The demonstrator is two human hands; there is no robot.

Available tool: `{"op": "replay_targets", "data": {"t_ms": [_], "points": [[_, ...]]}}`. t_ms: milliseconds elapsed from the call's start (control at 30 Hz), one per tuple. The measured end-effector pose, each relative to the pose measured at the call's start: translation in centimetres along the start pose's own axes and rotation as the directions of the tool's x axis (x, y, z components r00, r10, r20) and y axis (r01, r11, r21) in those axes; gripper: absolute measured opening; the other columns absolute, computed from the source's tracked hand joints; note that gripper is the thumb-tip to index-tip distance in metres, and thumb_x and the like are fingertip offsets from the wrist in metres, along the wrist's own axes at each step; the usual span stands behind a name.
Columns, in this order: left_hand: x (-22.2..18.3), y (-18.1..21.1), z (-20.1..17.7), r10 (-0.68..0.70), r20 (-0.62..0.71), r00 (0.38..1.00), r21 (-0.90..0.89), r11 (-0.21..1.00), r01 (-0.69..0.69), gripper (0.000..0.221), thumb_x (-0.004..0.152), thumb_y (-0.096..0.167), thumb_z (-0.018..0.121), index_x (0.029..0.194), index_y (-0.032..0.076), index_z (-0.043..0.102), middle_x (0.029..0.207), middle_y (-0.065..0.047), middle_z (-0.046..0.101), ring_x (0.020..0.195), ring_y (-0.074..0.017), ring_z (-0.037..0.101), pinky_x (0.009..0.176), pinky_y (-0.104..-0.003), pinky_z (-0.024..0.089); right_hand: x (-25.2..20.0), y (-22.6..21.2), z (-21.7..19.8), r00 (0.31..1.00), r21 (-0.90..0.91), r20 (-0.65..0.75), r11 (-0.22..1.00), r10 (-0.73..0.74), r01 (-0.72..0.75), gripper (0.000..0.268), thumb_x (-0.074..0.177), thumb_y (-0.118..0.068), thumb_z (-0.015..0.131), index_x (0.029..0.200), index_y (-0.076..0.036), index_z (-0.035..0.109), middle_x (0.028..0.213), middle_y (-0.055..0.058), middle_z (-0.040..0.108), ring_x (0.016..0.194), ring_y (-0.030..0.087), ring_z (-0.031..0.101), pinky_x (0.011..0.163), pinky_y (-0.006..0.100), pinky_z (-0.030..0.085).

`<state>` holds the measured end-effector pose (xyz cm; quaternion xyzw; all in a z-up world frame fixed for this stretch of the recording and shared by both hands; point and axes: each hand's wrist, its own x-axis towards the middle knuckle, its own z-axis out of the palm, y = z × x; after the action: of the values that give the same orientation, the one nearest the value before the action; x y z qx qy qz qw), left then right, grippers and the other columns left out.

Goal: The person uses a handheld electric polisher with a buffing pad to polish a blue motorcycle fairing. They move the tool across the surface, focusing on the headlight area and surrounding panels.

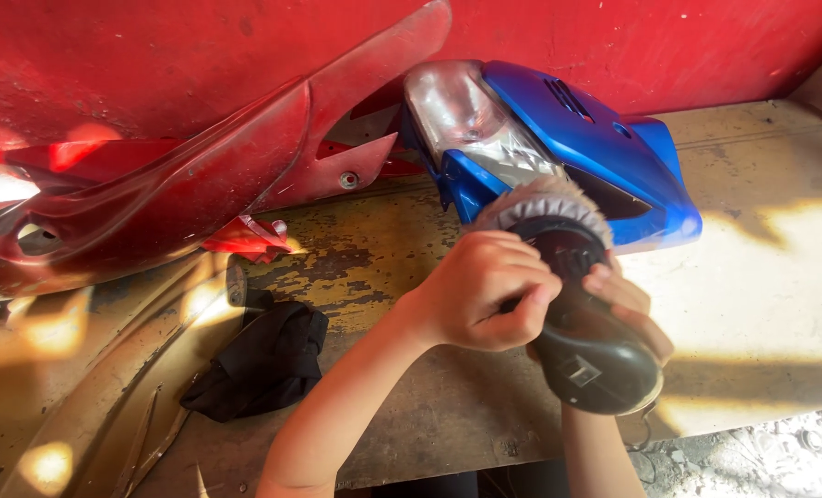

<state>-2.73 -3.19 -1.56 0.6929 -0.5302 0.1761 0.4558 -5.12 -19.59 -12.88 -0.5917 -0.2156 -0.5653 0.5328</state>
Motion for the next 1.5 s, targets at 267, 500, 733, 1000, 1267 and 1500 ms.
{"op": "replay_targets", "data": {"t_ms": [267,500,733,1000,1267,1500], "points": [[-0.7,0.5,1.7,0.016,0.066,0.998,-0.028,1.000,-0.014,0.015,0.092,0.016,0.059,0.083,0.006,0.065,0.081,-0.007,0.067,0.076,-0.0269,0.067,0.074,-0.036,0.053,-3.3,0.9,-2.7,0.995,-0.213,-0.002,0.972,0.102,-0.100,0.071,0.081,-0.031,0.091,0.126,-0.015,0.038,0.119,0.013,0.062,0.120,0.023,0.065,0.121,0.053,0.052],[-2.7,0.8,2.6,-0.034,0.105,0.994,0.003,0.999,0.034,0.013,0.087,0.014,0.059,0.077,0.007,0.064,0.072,-0.005,0.062,0.071,-0.0252,0.062,0.072,-0.036,0.050,-5.0,-0.9,-3.3,0.995,-0.116,0.052,0.990,0.090,-0.083,0.059,0.092,-0.016,0.083,0.122,-0.014,0.033,0.123,0.016,0.063,0.118,0.026,0.065,0.124,0.057,0.048],[-4.6,1.4,3.7,-0.031,0.099,0.995,-0.029,0.999,0.034,0.009,0.085,0.012,0.059,0.078,0.007,0.061,0.073,-0.004,0.059,0.071,-0.0248,0.059,0.070,-0.036,0.046,-6.4,-1.0,-4.9,0.994,-0.124,0.032,0.987,0.108,-0.103,0.047,0.097,-0.013,0.074,0.119,-0.014,0.032,0.118,0.017,0.066,0.116,0.027,0.066,0.124,0.060,0.048],[-6.6,1.3,4.3,-0.076,0.114,0.991,-0.032,0.996,0.080,0.008,0.083,0.008,0.057,0.075,0.008,0.057,0.070,-0.002,0.055,0.068,-0.0235,0.055,0.067,-0.036,0.044,-7.0,-1.9,-5.6,0.982,-0.010,0.139,0.992,0.128,-0.128,0.038,0.097,-0.015,0.070,0.115,-0.011,0.037,0.115,0.018,0.066,0.119,0.028,0.065,0.123,0.063,0.044],[-6.6,1.2,4.2,-0.060,0.110,0.992,-0.036,0.997,0.064,0.008,0.084,0.009,0.057,0.076,0.007,0.056,0.071,-0.004,0.054,0.070,-0.0251,0.054,0.067,-0.036,0.044,-7.3,-1.6,-5.8,0.987,-0.076,0.138,0.995,0.077,-0.067,0.040,0.098,-0.017,0.070,0.116,-0.011,0.035,0.115,0.018,0.065,0.119,0.030,0.064,0.124,0.065,0.043],[-7.1,1.4,4.6,-0.088,0.144,0.986,-0.063,0.993,0.098,0.011,0.084,0.009,0.057,0.073,0.008,0.054,0.069,-0.003,0.053,0.068,-0.0247,0.054,0.069,-0.038,0.044,-8.5,-1.7,-7.0,0.978,-0.045,0.144,0.988,0.151,-0.145,0.024,0.098,-0.020,0.063,0.112,-0.012,0.044,0.111,0.019,0.070,0.111,0.029,0.068,0.120,0.064,0.046]]}}
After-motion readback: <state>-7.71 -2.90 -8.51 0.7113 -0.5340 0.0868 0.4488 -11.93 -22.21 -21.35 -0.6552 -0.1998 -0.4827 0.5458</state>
